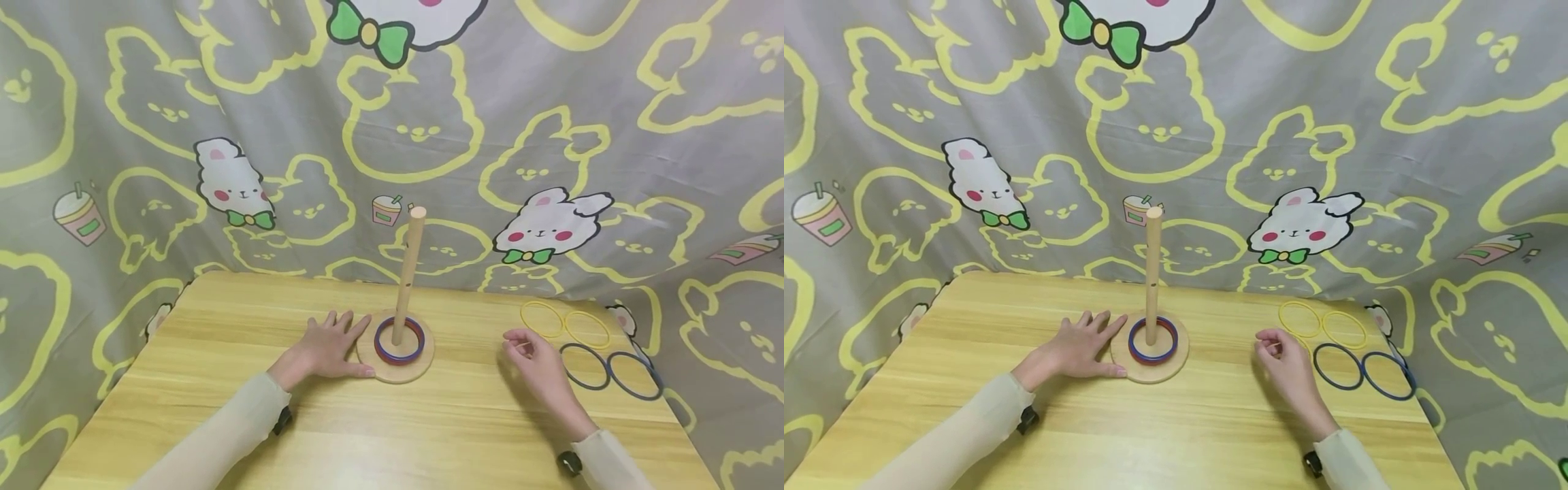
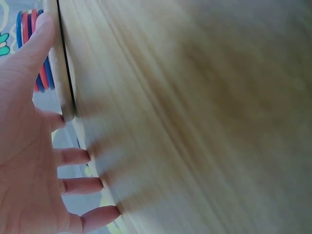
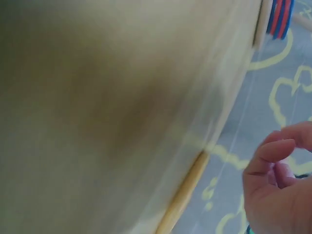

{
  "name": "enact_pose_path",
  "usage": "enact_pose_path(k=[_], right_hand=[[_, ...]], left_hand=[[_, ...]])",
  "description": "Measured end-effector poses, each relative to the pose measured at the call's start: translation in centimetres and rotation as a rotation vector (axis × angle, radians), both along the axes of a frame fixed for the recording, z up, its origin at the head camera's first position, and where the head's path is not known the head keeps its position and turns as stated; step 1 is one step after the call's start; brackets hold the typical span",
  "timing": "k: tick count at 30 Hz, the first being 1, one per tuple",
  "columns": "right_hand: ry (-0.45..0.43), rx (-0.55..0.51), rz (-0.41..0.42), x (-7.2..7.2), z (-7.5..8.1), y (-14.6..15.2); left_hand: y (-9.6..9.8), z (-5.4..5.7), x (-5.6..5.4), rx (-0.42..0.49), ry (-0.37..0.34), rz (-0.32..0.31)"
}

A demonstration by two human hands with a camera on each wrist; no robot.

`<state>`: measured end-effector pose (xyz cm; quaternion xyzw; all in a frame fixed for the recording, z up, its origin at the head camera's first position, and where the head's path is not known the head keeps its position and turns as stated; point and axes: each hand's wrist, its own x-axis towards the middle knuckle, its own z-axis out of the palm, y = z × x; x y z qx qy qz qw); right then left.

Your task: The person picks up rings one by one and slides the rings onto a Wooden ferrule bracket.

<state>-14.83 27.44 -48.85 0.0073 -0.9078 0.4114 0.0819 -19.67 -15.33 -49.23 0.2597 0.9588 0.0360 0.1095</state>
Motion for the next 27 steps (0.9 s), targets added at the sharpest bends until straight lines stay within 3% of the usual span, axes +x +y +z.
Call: enact_pose_path(k=[8,16,23,27], right_hand=[[-0.141,0.124,0.086,0.6,-0.3,3.6],[-0.215,0.221,0.122,0.3,-0.5,4.6],[-0.169,0.233,0.167,0.6,-0.4,3.0],[-0.114,0.174,0.159,0.8,-0.2,1.8]], left_hand=[[0.3,0.8,0.1,0.006,-0.009,0.002],[0.3,0.9,0.7,0.045,0.005,-0.013],[0.3,0.6,0.8,0.066,0.022,-0.023],[0.1,0.2,0.8,0.066,0.033,-0.021]])
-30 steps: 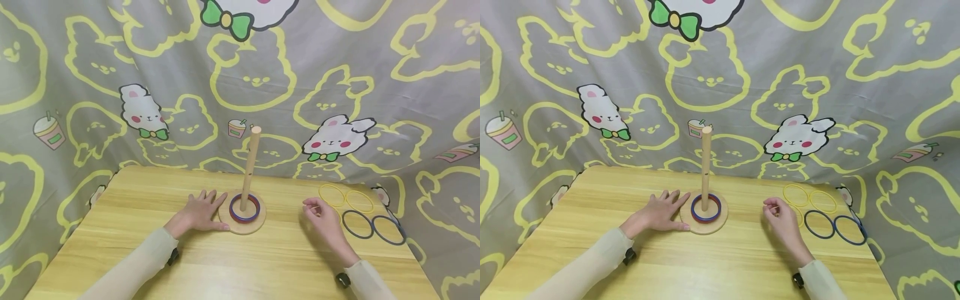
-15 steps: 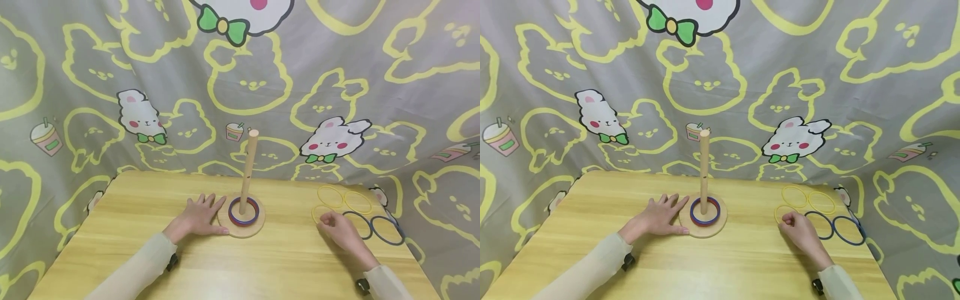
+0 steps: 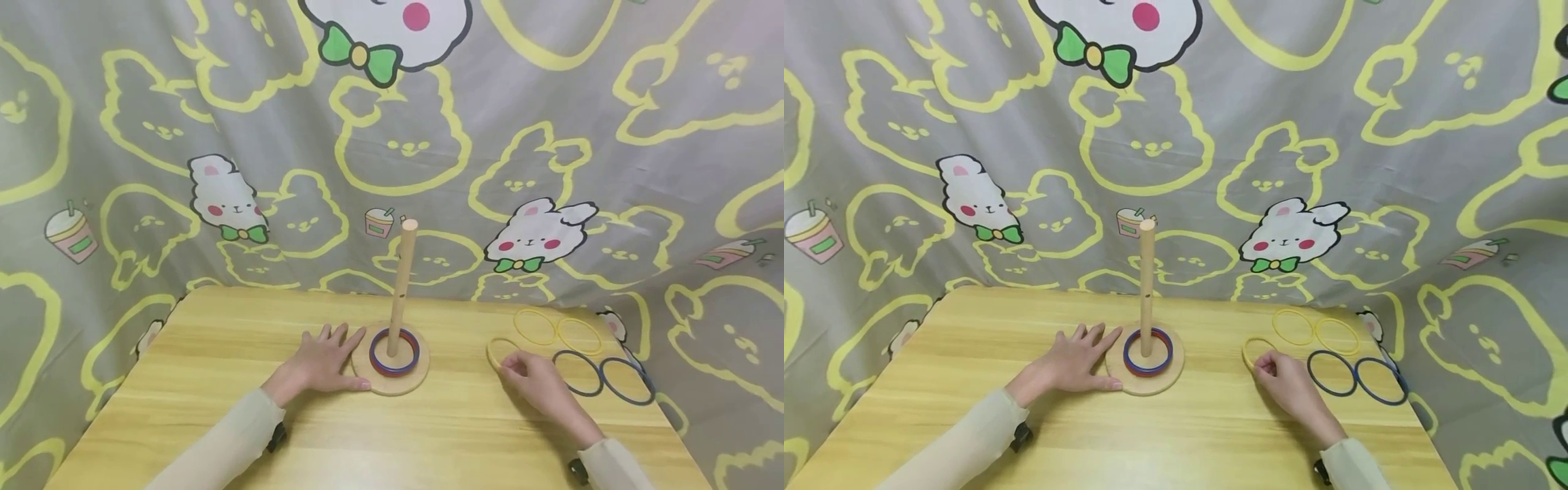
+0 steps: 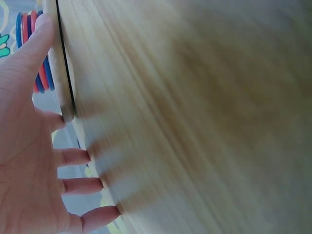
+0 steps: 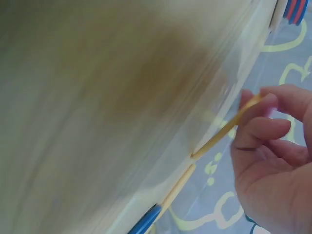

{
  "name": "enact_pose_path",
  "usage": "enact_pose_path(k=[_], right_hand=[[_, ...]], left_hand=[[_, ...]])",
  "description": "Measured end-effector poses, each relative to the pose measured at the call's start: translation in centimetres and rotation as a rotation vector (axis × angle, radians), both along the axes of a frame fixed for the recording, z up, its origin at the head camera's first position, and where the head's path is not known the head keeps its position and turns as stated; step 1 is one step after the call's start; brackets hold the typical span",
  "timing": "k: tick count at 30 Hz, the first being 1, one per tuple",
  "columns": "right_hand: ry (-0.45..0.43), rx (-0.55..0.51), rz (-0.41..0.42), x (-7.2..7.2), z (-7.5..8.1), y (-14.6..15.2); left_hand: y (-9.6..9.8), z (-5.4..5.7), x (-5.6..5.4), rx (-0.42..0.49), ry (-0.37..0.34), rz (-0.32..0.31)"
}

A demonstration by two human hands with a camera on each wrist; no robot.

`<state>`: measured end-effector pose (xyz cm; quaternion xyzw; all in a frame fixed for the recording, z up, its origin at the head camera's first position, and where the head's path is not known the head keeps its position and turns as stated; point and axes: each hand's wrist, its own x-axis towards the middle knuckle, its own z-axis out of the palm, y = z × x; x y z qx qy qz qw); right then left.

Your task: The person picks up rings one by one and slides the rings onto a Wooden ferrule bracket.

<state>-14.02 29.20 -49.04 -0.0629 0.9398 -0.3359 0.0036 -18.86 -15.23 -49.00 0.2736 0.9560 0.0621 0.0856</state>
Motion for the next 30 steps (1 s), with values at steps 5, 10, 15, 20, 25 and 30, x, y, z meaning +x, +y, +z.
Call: enact_pose_path(k=[5,10,15,20,25,30], right_hand=[[0.082,-0.1,-0.011,0.2,0.2,-1.6],[0.173,-0.115,-0.012,0.7,0.7,-2.9],[0.267,-0.122,0.029,1.4,1.6,-4.0],[0.383,-0.133,0.101,2.2,2.8,-5.0],[0.488,-0.127,0.18,2.7,4.2,-6.1],[0.534,-0.121,0.217,3.0,5.7,-7.0]], left_hand=[[-0.2,0.0,0.2,-0.008,-0.001,0.01],[-0.3,0.3,0.4,-0.025,-0.026,0.026],[-0.4,-0.2,0.4,-0.023,-0.016,0.027],[-0.4,-1.2,0.0,-0.023,0.003,0.024],[-0.3,-1.3,-0.2,-0.022,0.01,0.014],[-0.1,-0.5,-0.1,-0.02,0.013,-0.002]])
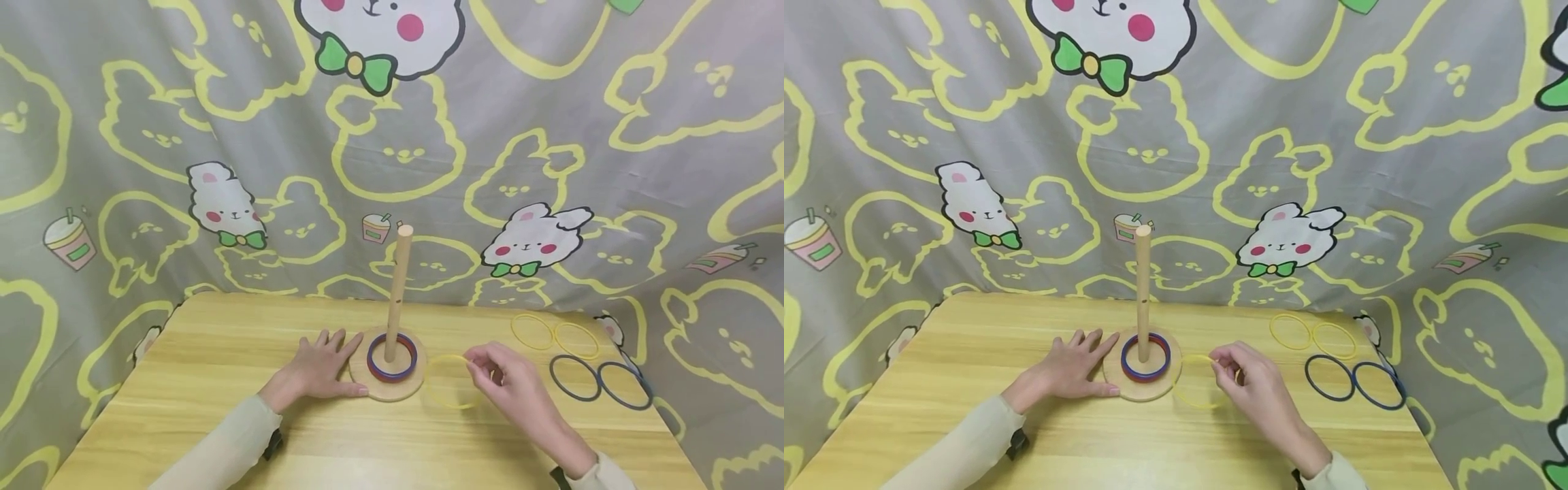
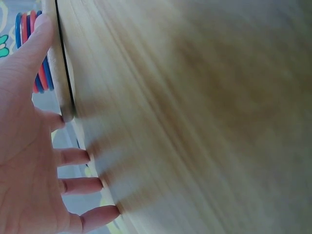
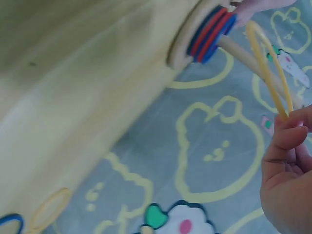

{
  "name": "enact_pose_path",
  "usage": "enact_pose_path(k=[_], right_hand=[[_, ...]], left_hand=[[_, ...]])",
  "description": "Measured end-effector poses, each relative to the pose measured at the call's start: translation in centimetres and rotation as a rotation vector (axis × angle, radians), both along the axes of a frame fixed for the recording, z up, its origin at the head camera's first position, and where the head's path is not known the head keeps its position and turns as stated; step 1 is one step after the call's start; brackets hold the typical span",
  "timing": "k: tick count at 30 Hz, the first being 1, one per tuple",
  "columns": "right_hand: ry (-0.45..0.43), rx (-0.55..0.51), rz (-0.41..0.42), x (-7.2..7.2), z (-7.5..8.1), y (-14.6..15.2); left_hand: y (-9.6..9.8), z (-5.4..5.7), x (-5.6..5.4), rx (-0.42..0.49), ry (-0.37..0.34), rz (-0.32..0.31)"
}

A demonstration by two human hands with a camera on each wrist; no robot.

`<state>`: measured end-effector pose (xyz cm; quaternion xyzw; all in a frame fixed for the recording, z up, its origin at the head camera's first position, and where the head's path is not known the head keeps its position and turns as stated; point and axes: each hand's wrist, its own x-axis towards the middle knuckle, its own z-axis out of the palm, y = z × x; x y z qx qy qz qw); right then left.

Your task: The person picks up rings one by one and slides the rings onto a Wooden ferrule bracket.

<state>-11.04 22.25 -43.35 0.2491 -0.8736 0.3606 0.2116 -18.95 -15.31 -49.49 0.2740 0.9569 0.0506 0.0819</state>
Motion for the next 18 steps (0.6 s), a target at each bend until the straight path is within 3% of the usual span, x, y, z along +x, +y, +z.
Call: enact_pose_path(k=[3,8,13,18], right_hand=[[0.051,-0.007,0.034,0.1,1.0,-0.6],[0.129,-0.009,0.088,0.3,3.1,-1.9],[0.155,-0.034,0.088,0.2,4.8,-3.0],[0.193,-0.11,0.104,-0.6,6.7,-3.9]], left_hand=[[0.1,0.4,0.1,0.015,-0.004,0.003],[0.1,0.1,-0.1,-0.008,-0.014,0.015],[0.0,-0.3,0.0,-0.009,-0.001,0.012],[0.1,0.2,0.0,-0.011,-0.021,0.015]])
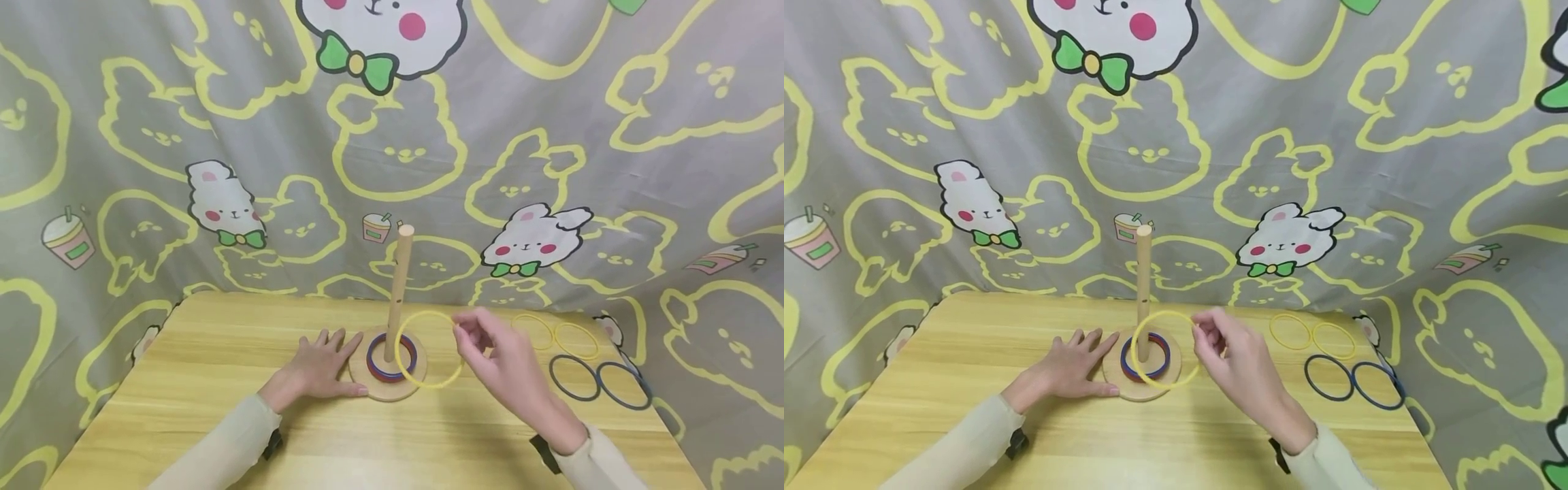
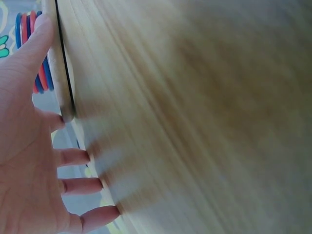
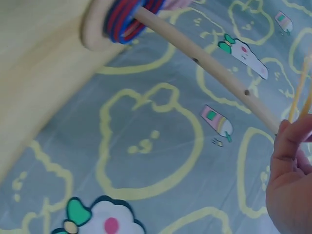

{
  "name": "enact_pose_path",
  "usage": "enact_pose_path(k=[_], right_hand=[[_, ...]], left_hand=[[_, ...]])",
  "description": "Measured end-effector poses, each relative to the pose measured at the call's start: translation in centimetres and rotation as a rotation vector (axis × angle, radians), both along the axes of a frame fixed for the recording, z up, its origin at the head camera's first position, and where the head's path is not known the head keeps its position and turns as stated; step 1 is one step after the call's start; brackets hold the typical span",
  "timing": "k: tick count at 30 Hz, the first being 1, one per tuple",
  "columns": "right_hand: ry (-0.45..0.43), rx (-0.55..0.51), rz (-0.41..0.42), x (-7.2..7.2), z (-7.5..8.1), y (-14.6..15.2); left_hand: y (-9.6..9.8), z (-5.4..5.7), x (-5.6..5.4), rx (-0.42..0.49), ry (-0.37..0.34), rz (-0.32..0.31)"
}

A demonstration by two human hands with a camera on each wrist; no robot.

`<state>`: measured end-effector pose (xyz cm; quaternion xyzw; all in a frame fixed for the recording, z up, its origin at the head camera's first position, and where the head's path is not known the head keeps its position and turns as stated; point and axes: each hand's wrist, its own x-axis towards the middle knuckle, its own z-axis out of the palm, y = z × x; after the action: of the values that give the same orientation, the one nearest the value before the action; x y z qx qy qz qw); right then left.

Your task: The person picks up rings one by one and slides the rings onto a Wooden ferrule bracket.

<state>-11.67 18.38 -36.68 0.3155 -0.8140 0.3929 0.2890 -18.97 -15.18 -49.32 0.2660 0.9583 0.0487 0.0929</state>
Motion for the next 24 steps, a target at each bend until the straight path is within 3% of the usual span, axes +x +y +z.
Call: enact_pose_path(k=[5,12,17,24], right_hand=[[0.02,-0.103,0.004,-1.3,2.4,-1.1],[-0.033,-0.265,-0.007,-3.0,5.0,-2.7],[-0.082,-0.379,0.025,-4.2,5.9,-3.8],[-0.189,-0.451,0.037,-6.2,6.4,-4.5]], left_hand=[[0.0,0.4,0.1,0.004,0.003,-0.009],[0.0,0.3,0.1,0.018,0.034,-0.022],[0.3,0.5,0.2,0.004,0.012,-0.012],[0.1,0.6,0.2,-0.012,0.009,0.001]])
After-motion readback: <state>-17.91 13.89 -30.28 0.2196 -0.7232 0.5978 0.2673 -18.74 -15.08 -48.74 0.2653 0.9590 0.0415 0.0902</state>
